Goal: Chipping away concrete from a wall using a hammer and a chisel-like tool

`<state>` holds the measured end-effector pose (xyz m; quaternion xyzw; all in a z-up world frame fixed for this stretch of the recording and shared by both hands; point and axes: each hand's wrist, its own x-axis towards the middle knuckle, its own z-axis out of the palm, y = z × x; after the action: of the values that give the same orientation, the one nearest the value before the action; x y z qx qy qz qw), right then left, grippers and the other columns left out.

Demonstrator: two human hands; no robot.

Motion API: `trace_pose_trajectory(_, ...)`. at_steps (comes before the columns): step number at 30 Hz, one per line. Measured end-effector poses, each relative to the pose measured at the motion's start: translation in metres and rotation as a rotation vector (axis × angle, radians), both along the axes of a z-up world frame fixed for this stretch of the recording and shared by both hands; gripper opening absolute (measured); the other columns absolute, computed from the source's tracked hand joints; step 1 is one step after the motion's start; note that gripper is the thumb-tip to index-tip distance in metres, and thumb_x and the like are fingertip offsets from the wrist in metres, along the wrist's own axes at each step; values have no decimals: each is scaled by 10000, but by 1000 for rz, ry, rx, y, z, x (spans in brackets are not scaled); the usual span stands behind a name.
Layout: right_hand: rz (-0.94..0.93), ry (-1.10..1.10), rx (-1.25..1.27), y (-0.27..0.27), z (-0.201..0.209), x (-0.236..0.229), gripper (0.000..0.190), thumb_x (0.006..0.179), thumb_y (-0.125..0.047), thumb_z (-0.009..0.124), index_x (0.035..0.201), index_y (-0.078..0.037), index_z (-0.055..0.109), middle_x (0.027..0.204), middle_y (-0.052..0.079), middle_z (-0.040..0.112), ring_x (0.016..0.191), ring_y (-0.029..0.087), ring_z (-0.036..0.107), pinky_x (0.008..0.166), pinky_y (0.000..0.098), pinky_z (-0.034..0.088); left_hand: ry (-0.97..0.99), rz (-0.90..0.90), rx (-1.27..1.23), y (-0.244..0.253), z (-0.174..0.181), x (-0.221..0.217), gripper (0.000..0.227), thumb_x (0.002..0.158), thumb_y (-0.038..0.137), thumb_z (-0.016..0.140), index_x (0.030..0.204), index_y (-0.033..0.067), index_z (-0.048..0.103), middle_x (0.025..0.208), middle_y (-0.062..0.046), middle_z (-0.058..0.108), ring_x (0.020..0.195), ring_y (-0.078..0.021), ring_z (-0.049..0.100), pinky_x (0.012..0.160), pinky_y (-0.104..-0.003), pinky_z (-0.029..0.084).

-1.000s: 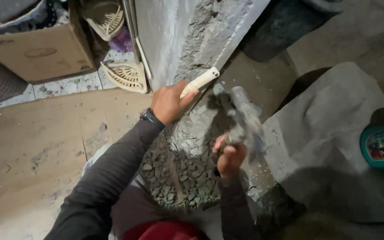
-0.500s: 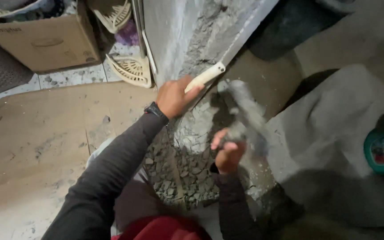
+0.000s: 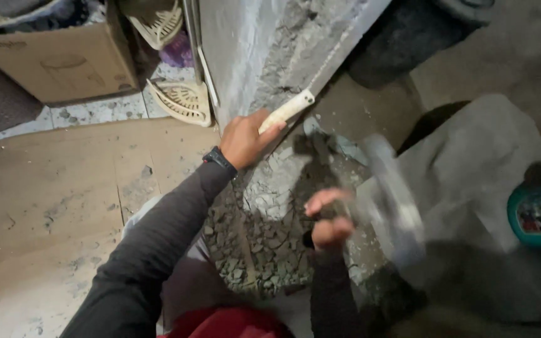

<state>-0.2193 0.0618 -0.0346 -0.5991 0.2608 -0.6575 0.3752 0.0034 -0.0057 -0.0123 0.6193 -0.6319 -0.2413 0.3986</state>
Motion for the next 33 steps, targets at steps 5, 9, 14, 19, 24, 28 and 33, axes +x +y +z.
trace_pose_trajectory(5, 738, -173, -292, -62, -73, -28, 483, 838, -430, 634, 1058, -13, 527, 929, 129, 576, 791, 240, 578, 688, 340, 531, -13, -11, -8, -2, -2, -3, 335, 860, 493, 558, 902, 163, 599, 761, -204, 662, 781, -435, 647, 671, -535, 509)
trace_pose_trajectory(9, -338, 422, 482, -19, 19, 20, 558, 956, -410, 355, 536, -91, 539, 335, 66, 472, 345, 196, 517, 452, 306, 443, 24, 2, -60, -4, 3, -8, 334, 866, 489, 557, 906, 160, 605, 772, -200, 663, 789, -449, 638, 671, -546, 500)
trace_pose_trajectory(14, -159, 264, 129, 0, 28, 9, 869, 828, -764, 10, 547, -102, 500, 417, 50, 505, 440, 187, 562, 530, 232, 459, 18, 10, -7, 1, 2, -8, 357, 865, 492, 553, 886, 138, 586, 756, -227, 648, 782, -465, 631, 664, -553, 495)
trace_pose_trajectory(19, -273, 591, 435, -24, 13, 20, 586, 969, -269, 368, 414, -96, 448, 309, 48, 442, 381, 250, 514, 577, 360, 495, 11, 23, 4, 0, 2, -8, 354, 868, 506, 561, 871, 153, 581, 744, -216, 647, 782, -455, 635, 651, -541, 500)
trace_pose_trajectory(24, -194, 371, 294, 9, 47, 27, 590, 956, -423, 313, 498, -113, 518, 355, 35, 476, 373, 145, 486, 439, 270, 429, 14, 38, 4, 2, 0, -10, 368, 871, 523, 552, 887, 156, 586, 724, -222, 643, 780, -455, 637, 647, -542, 497)
trace_pose_trajectory(28, 149, -177, 26, -22, -38, -3, 731, 722, -785, 470, 800, -61, 524, 605, 125, 579, 530, 220, 581, 543, 313, 495, 26, 11, 22, 2, 3, -9, 351, 877, 503, 536, 915, 158, 586, 767, -232, 648, 813, -460, 633, 678, -556, 496)
trace_pose_trajectory(33, -225, 154, 635, -31, -6, 8, 535, 954, -340, 449, 532, -21, 525, 335, 119, 458, 260, 198, 438, 327, 300, 384, -1, 13, 49, 4, 1, -17, 376, 884, 517, 522, 914, 147, 583, 769, -241, 645, 821, -468, 630, 681, -564, 500)
